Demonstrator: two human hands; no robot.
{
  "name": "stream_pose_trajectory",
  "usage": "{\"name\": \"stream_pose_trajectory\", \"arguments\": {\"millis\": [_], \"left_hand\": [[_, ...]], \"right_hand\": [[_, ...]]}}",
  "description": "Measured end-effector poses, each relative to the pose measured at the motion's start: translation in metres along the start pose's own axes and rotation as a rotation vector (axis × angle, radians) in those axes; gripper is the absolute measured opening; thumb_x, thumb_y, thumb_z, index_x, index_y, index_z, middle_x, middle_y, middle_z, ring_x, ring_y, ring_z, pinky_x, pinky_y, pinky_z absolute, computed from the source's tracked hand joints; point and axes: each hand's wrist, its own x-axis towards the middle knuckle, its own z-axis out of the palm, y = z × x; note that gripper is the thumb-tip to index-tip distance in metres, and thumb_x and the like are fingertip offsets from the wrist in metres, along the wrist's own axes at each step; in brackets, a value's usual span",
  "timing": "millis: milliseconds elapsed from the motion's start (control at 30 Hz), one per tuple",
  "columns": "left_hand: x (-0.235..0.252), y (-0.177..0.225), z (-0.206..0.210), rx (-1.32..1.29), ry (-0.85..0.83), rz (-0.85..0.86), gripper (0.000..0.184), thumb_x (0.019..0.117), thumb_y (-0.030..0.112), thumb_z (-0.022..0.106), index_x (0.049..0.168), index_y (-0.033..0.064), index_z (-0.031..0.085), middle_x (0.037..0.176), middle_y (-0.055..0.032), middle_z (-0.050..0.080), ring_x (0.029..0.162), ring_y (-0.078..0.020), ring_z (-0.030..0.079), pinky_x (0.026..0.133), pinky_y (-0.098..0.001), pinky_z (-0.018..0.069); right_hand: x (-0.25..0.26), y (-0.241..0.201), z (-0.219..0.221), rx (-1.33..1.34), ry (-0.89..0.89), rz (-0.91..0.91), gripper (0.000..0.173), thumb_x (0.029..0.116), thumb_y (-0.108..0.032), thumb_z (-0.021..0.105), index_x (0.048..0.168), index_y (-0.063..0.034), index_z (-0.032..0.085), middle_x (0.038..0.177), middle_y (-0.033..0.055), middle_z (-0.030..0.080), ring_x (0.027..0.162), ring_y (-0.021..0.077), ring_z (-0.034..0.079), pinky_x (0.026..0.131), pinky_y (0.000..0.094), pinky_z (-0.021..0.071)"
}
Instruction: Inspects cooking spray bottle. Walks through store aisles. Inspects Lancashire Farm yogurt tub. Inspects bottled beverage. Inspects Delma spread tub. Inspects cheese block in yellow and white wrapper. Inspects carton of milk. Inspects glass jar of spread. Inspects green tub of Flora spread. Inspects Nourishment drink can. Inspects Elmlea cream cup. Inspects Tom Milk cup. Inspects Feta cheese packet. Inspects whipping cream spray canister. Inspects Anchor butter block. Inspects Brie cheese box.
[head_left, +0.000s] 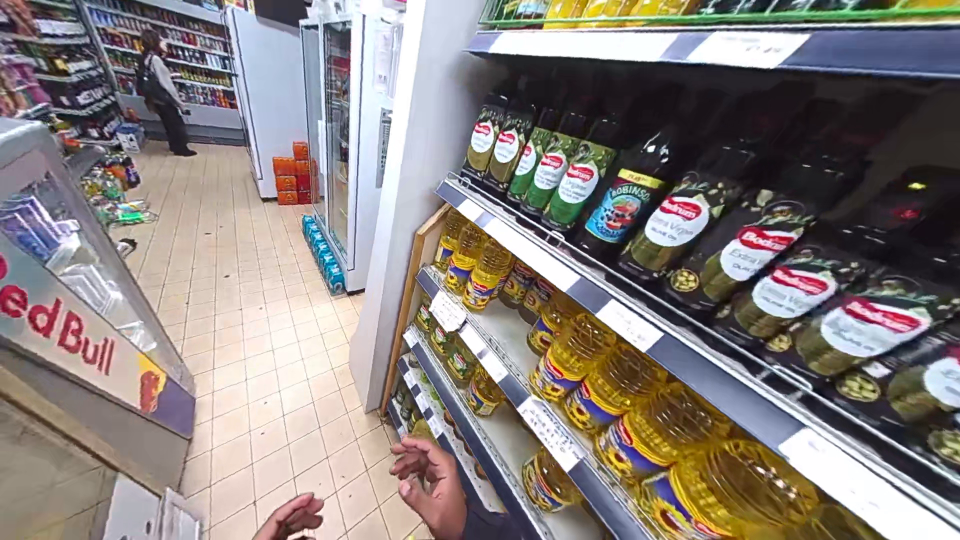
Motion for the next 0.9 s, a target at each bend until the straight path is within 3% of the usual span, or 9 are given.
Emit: {"name": "stream_pose_trajectory", "arguments": {"millis": [233, 467, 633, 700, 767, 900], "left_hand": [[0.055, -0.004, 0.011, -0.017, 0.039, -0.025, 0.05, 0.0904, 0.026, 0.077, 0.134, 0.0065, 0.06, 0.124, -0.0103, 0.07, 0.108, -0.0236, 0.07, 0.089, -0.0402, 0.0605], [0.123, -0.024, -0.014, -0.055, 0.055, -0.018, 0.051, 0.0889, 0.03, 0.078, 0.133, 0.008, 0.063, 0.123, -0.0112, 0.07, 0.105, -0.0234, 0.071, 0.086, -0.0381, 0.0615], [0.19, -0.034, -0.063, -0.094, -0.005, -0.036, 0.053, 0.0887, 0.029, 0.079, 0.133, 0.0063, 0.062, 0.125, -0.0135, 0.069, 0.105, -0.0249, 0.07, 0.084, -0.038, 0.0616], [0.222, -0.023, -0.089, -0.075, 0.005, -0.056, 0.053, 0.0881, 0.023, 0.077, 0.131, -0.0023, 0.06, 0.127, -0.0158, 0.068, 0.107, -0.026, 0.07, 0.086, -0.0389, 0.0615], [0.256, -0.013, -0.12, -0.041, 0.028, -0.042, 0.055, 0.0875, 0.026, 0.077, 0.129, -0.0057, 0.06, 0.126, -0.0169, 0.067, 0.108, -0.0263, 0.07, 0.087, -0.0395, 0.061], [0.316, -0.022, -0.193, -0.025, -0.021, 0.062, 0.053, 0.0889, 0.037, 0.078, 0.132, 0.0091, 0.065, 0.126, -0.0133, 0.069, 0.107, -0.026, 0.07, 0.085, -0.0384, 0.062]], "right_hand": [[0.024, 0.048, -0.013, 0.069, -0.028, 0.144, 0.049, 0.0947, -0.029, 0.072, 0.136, -0.0059, 0.059, 0.127, 0.0117, 0.07, 0.096, 0.0185, 0.073, 0.084, 0.0359, 0.0619], [0.075, 0.083, -0.011, 0.066, -0.043, 0.187, 0.049, 0.0955, -0.033, 0.071, 0.137, -0.0105, 0.06, 0.128, 0.0124, 0.069, 0.096, 0.0193, 0.073, 0.082, 0.0347, 0.0618], [0.126, 0.118, 0.005, 0.023, 0.005, 0.212, 0.049, 0.0946, -0.032, 0.073, 0.138, -0.0121, 0.06, 0.129, 0.0121, 0.069, 0.096, 0.0198, 0.073, 0.082, 0.0345, 0.0622], [0.156, 0.133, 0.022, 0.016, 0.026, 0.219, 0.049, 0.0937, -0.03, 0.073, 0.137, -0.0099, 0.06, 0.129, 0.0123, 0.069, 0.096, 0.0189, 0.074, 0.083, 0.0339, 0.0622], [0.191, 0.151, 0.042, 0.017, 0.042, 0.212, 0.049, 0.0932, -0.029, 0.074, 0.136, -0.0104, 0.061, 0.129, 0.0122, 0.069, 0.097, 0.0192, 0.074, 0.084, 0.0342, 0.0623], [0.262, 0.19, 0.082, 0.026, 0.048, 0.161, 0.05, 0.0932, -0.033, 0.074, 0.138, -0.0142, 0.06, 0.128, 0.0124, 0.069, 0.096, 0.0213, 0.074, 0.083, 0.0355, 0.0627]]}}
